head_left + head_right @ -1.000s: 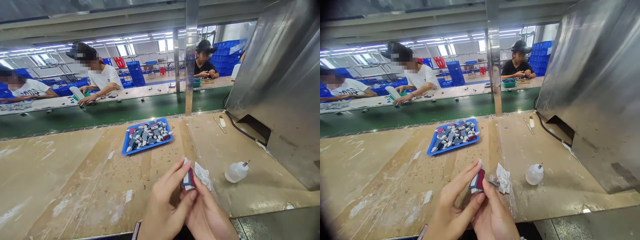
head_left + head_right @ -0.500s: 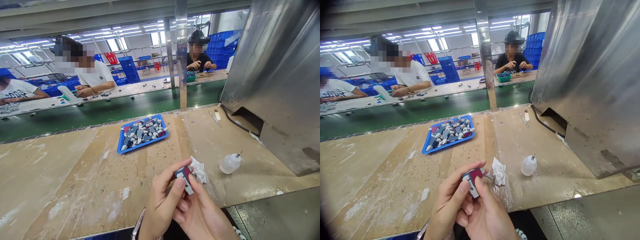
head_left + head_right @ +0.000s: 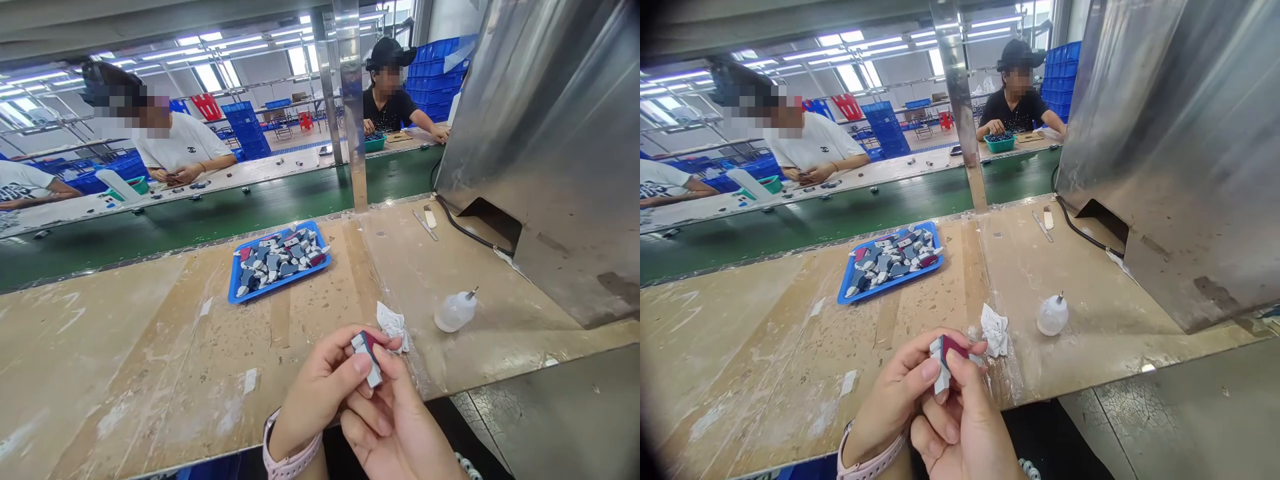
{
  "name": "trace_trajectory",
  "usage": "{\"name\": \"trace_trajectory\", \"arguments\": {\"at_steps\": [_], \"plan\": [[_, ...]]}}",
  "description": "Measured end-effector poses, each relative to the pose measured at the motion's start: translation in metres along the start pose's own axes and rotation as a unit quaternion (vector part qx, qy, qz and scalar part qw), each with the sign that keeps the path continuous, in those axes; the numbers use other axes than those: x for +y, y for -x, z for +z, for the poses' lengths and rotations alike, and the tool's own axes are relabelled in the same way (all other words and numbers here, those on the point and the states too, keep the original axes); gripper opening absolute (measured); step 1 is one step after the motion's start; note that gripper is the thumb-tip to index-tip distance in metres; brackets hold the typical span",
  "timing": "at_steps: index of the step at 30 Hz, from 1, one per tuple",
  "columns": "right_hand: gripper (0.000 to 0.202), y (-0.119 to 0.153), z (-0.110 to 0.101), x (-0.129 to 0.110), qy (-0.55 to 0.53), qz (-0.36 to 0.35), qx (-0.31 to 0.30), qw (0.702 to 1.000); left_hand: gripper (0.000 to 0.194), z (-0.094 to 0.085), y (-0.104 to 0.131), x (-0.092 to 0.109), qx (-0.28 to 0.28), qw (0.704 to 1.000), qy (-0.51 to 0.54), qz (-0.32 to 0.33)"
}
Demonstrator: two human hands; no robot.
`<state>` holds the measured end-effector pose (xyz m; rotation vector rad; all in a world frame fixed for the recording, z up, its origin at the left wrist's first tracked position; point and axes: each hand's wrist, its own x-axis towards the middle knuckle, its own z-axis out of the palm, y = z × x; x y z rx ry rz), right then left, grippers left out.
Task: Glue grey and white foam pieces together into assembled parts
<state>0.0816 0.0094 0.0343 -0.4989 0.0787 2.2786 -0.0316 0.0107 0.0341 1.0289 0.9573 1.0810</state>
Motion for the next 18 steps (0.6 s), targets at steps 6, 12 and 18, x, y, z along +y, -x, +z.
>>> {"name": "trace_trajectory", "arguments": {"at_steps": [6,12,18], "plan": [[0.049,0.005,-0.008,0.001,0.017,-0.005,-0.012,1.0,0.043,0.0,0.0,-0.001,-0.028,1.0,0.013,-0.006],[0.048,0.005,-0.008,0.001,0.012,0.006,-0.011,1.0,0.037,0.002,-0.003,-0.002,-0.015,0.998,0.062,-0.024],[0.056,0.009,0.007,0.0,-0.015,-0.004,0.082,0.997,0.044,0.006,-0.002,0.0,0.021,0.997,0.05,-0.05]]}}
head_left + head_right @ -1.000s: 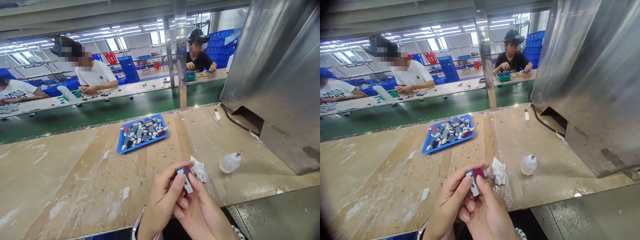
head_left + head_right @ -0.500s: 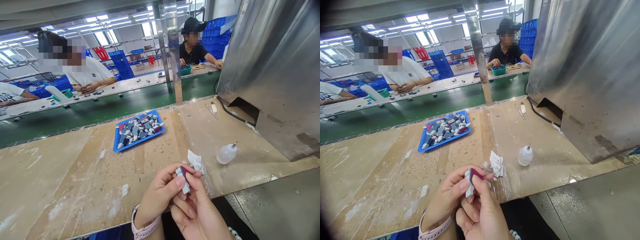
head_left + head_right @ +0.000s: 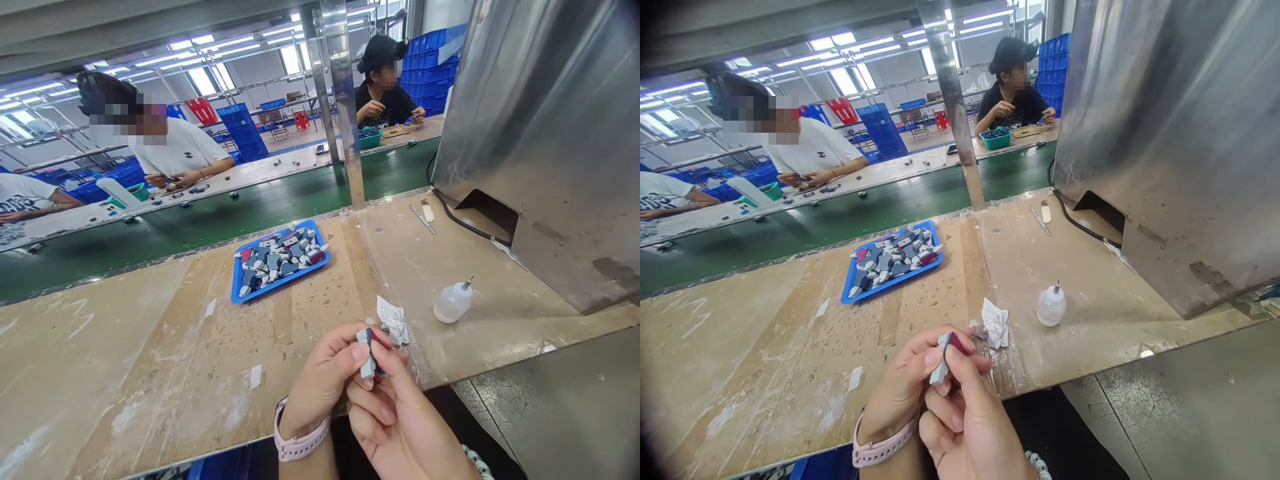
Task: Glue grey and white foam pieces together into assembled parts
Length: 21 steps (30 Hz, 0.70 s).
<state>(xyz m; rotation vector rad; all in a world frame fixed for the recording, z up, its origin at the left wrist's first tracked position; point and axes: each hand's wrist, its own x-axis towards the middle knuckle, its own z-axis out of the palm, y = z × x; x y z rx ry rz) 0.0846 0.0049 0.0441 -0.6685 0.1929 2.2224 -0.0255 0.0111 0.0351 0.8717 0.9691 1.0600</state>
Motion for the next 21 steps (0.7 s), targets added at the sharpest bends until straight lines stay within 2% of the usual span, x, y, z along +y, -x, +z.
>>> {"name": "trace_trajectory", "arguments": {"at_steps": [3,7,13,15,17,19,21], "plan": [[0.058,0.003,0.006,-0.003,-0.01,0.02,0.029,0.999,0.044,-0.001,-0.001,0.0,-0.005,1.0,-0.009,-0.001],[0.056,0.005,0.004,-0.005,-0.022,0.031,0.031,0.999,0.048,-0.006,-0.005,-0.001,-0.026,0.999,-0.021,-0.003],[0.05,0.001,-0.001,-0.01,-0.057,0.02,-0.003,0.998,0.049,0.002,-0.008,-0.006,0.02,0.999,-0.043,0.025],[0.048,-0.002,-0.001,-0.014,-0.077,0.017,-0.017,0.997,0.051,0.004,-0.009,-0.008,0.072,0.991,-0.083,0.078],[0.046,-0.005,-0.004,-0.018,-0.092,0.004,-0.027,0.995,0.053,0.004,-0.01,-0.009,0.111,0.965,-0.155,0.18],[0.043,-0.006,-0.006,-0.021,-0.096,0.0,-0.037,0.995,0.057,0.001,-0.011,-0.009,0.089,0.926,-0.22,0.293],[0.039,-0.006,-0.008,-0.022,-0.113,0.004,-0.034,0.993,0.063,-0.002,-0.012,-0.009,0.034,0.903,-0.254,0.344]]}}
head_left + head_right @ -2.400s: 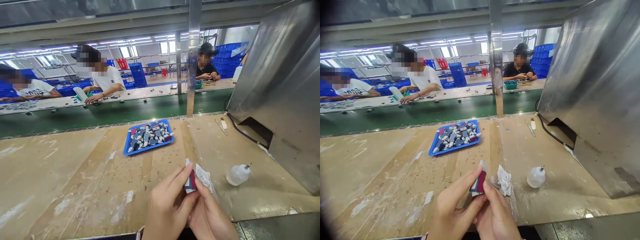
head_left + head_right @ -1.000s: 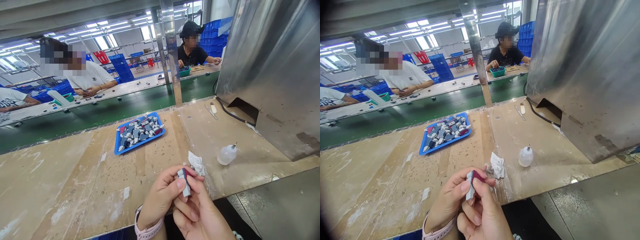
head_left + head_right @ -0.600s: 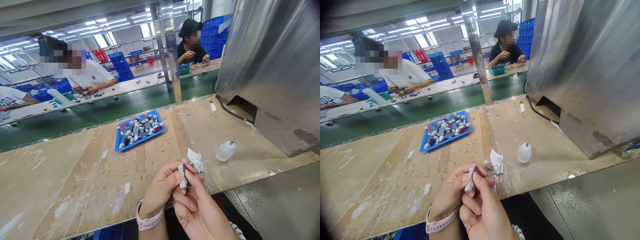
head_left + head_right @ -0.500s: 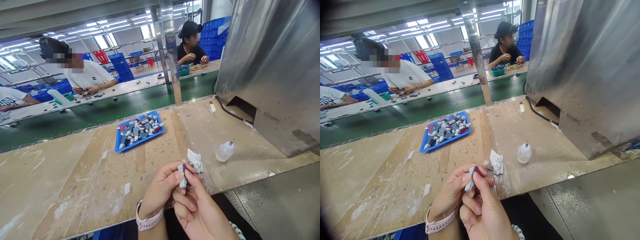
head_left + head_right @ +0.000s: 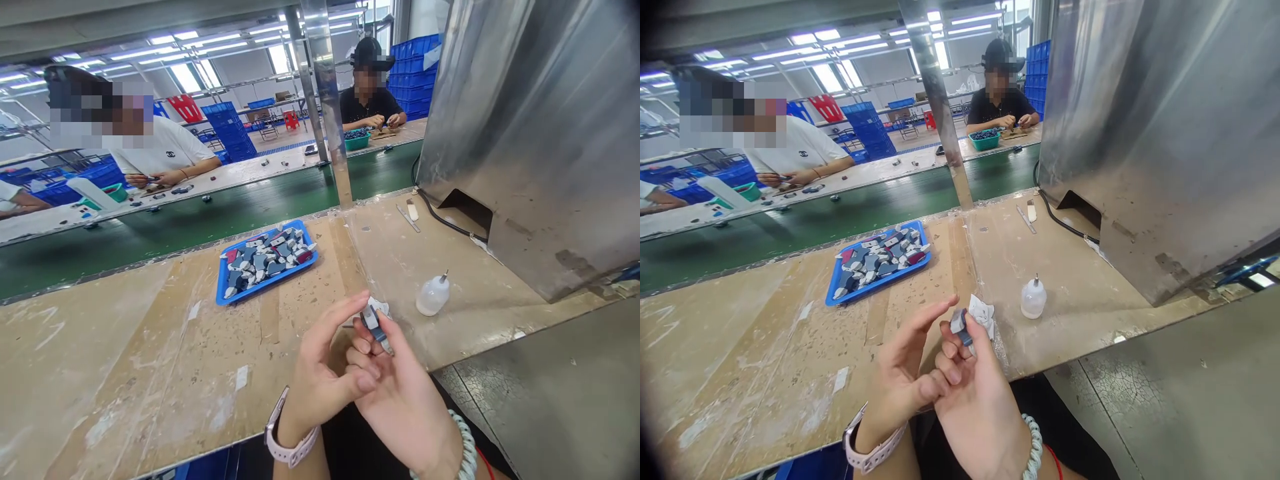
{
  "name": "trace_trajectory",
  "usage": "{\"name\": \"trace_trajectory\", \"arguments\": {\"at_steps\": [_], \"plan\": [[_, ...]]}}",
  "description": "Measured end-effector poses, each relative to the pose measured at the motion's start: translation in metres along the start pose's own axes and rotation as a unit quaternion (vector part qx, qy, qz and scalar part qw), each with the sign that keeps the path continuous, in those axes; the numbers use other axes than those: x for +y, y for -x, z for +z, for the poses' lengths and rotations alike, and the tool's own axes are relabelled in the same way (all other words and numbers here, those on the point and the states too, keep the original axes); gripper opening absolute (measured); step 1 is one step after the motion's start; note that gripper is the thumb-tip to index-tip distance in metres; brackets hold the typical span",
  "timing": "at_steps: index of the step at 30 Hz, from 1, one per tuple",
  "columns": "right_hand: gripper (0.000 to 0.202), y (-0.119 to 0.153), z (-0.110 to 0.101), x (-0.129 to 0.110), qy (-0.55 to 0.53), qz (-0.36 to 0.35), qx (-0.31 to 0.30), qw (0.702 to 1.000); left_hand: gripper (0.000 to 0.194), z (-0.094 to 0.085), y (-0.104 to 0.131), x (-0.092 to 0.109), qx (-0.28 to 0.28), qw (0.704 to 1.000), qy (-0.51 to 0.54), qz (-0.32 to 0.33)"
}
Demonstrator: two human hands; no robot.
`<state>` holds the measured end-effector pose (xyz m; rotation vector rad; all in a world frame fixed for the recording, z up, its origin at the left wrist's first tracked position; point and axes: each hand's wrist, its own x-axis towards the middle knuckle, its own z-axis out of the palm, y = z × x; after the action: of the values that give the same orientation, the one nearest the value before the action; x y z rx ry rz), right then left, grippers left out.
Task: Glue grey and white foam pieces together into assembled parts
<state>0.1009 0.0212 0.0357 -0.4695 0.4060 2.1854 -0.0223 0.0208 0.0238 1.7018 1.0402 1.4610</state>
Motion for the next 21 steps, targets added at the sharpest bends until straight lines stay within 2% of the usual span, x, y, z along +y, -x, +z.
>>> {"name": "trace_trajectory", "arguments": {"at_steps": [3,10,14,18,21], "plan": [[0.026,0.0,0.002,0.0,-0.044,-0.002,0.026,0.999,0.062,-0.001,-0.002,-0.001,-0.036,0.999,-0.036,0.017],[0.042,0.0,0.01,-0.003,-0.081,0.014,0.051,0.995,0.073,0.001,-0.004,0.0,-0.065,0.995,-0.069,-0.041],[0.043,0.0,0.009,-0.001,-0.08,0.021,0.008,0.997,0.081,0.0,-0.004,0.0,-0.057,0.996,-0.041,-0.055],[0.033,-0.002,0.0,0.003,-0.046,0.034,-0.049,0.997,0.082,0.001,-0.004,0.003,-0.032,0.999,-0.01,-0.043],[0.028,-0.004,-0.005,0.007,0.025,-0.006,-0.099,0.995,0.08,0.006,-0.002,0.007,-0.005,1.0,-0.002,-0.027]]}}
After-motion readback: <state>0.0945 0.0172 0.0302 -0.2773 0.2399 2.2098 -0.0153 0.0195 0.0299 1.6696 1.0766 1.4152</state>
